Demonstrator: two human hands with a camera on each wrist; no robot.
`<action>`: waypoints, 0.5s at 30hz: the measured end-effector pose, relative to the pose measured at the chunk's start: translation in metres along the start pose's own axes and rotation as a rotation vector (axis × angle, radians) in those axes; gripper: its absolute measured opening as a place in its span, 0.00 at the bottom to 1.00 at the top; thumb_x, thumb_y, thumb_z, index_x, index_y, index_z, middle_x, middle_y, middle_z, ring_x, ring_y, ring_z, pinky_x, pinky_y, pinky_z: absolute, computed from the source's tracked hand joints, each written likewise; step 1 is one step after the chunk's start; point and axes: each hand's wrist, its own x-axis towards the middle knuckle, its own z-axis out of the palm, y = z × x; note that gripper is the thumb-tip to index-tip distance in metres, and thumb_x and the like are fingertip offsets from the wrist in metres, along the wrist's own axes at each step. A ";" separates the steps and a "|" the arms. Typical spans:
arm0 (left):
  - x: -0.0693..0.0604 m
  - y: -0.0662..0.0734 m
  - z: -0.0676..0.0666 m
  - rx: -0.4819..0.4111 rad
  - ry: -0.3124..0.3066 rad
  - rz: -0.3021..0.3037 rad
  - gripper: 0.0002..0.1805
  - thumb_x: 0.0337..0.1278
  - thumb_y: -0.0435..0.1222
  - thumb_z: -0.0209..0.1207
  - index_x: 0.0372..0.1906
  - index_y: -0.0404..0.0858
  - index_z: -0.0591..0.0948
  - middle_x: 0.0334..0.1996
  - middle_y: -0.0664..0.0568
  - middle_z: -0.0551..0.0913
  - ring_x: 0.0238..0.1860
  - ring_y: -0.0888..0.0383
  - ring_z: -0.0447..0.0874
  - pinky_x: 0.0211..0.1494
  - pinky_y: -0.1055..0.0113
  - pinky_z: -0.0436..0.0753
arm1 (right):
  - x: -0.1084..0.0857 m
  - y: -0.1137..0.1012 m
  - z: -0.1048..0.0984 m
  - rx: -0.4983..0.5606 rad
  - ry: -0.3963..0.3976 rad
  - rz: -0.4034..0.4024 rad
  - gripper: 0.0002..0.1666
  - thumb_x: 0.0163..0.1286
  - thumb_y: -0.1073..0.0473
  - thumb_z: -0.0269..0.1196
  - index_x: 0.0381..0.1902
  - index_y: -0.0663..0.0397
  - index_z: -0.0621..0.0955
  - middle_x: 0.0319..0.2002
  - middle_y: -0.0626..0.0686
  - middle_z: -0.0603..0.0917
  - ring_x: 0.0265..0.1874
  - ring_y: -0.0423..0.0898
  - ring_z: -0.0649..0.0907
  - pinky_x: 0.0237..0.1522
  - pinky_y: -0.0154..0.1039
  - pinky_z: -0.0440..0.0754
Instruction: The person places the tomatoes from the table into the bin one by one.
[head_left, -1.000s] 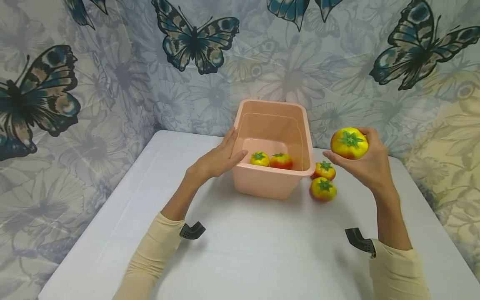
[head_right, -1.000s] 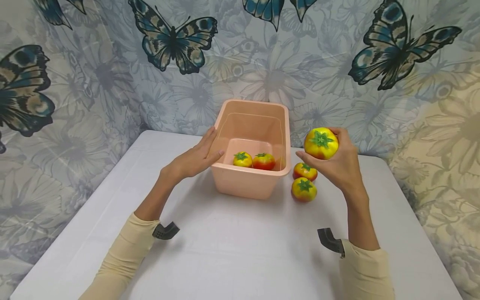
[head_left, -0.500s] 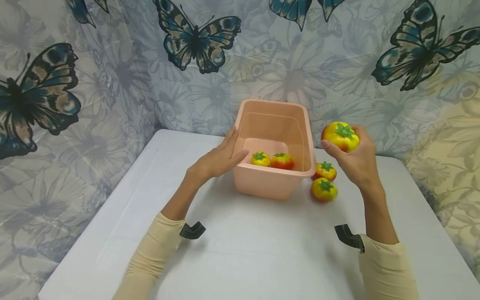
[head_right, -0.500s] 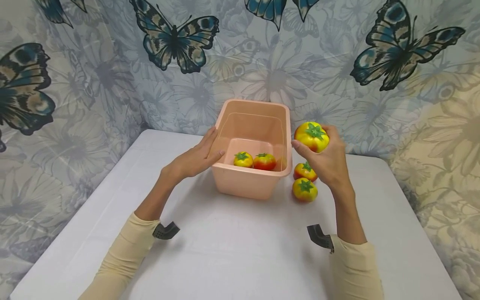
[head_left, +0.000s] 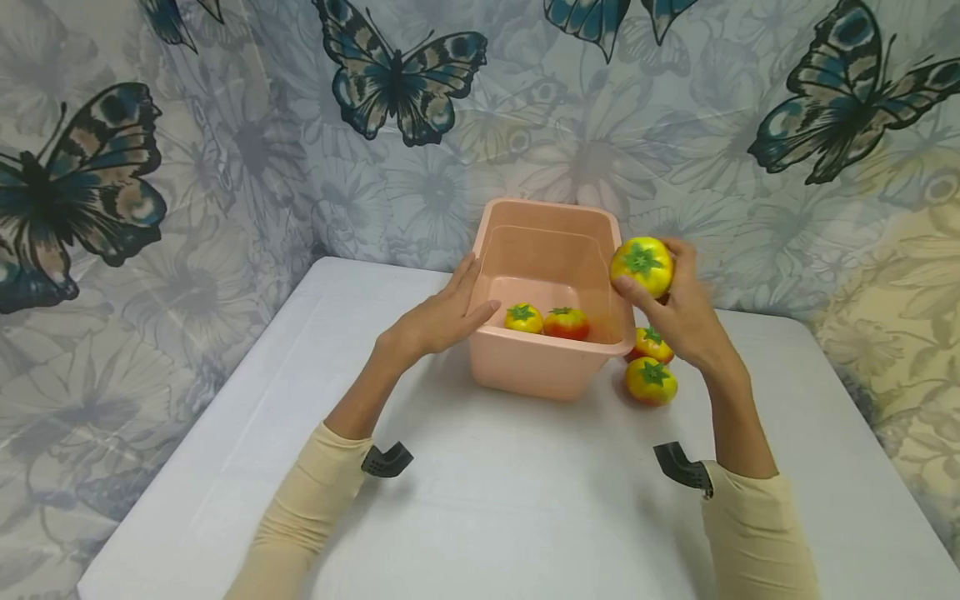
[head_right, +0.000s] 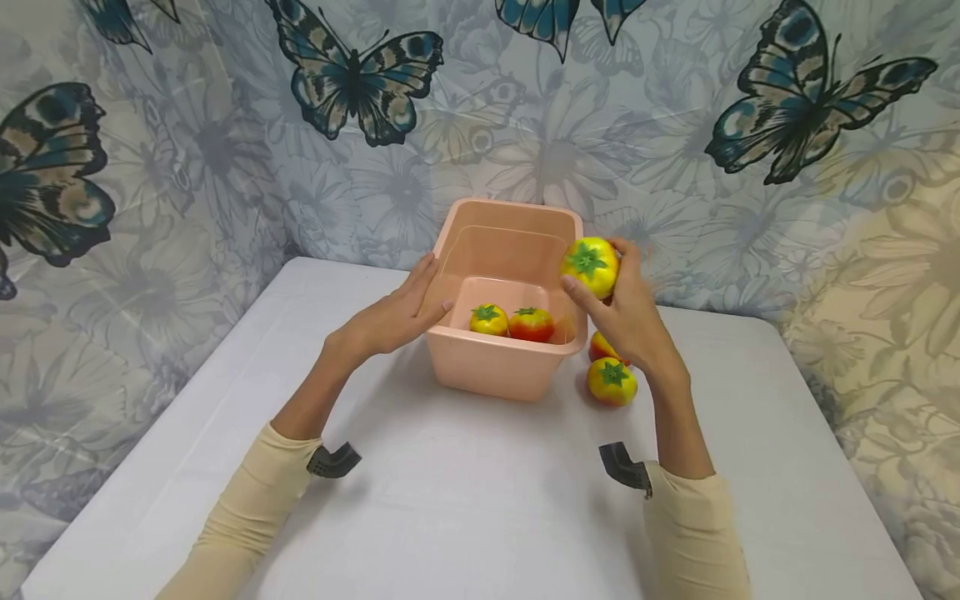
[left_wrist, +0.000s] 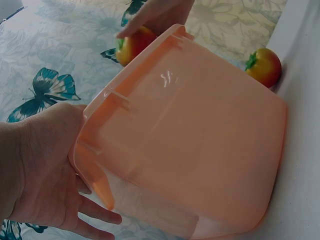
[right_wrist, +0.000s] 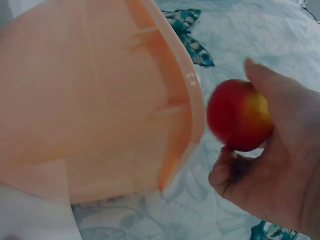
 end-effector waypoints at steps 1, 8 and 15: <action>0.000 0.000 0.000 0.000 0.000 0.003 0.51 0.77 0.65 0.40 0.86 0.44 0.32 0.87 0.55 0.26 0.87 0.45 0.44 0.86 0.47 0.57 | 0.001 -0.001 0.002 -0.009 -0.048 -0.009 0.51 0.77 0.45 0.62 0.83 0.49 0.46 0.68 0.67 0.68 0.56 0.58 0.77 0.57 0.35 0.85; 0.000 -0.001 0.000 -0.005 -0.008 0.005 0.51 0.77 0.65 0.39 0.85 0.45 0.31 0.86 0.56 0.25 0.87 0.45 0.44 0.86 0.48 0.57 | 0.002 -0.005 0.014 -0.036 -0.119 -0.081 0.54 0.74 0.48 0.66 0.85 0.42 0.47 0.67 0.66 0.71 0.57 0.60 0.79 0.59 0.54 0.82; 0.000 0.000 0.000 -0.007 -0.005 -0.006 0.51 0.76 0.65 0.40 0.85 0.46 0.31 0.86 0.58 0.24 0.87 0.45 0.46 0.85 0.47 0.59 | 0.000 -0.005 0.009 -0.058 -0.052 -0.125 0.46 0.76 0.49 0.63 0.84 0.40 0.54 0.61 0.65 0.74 0.55 0.59 0.79 0.53 0.39 0.78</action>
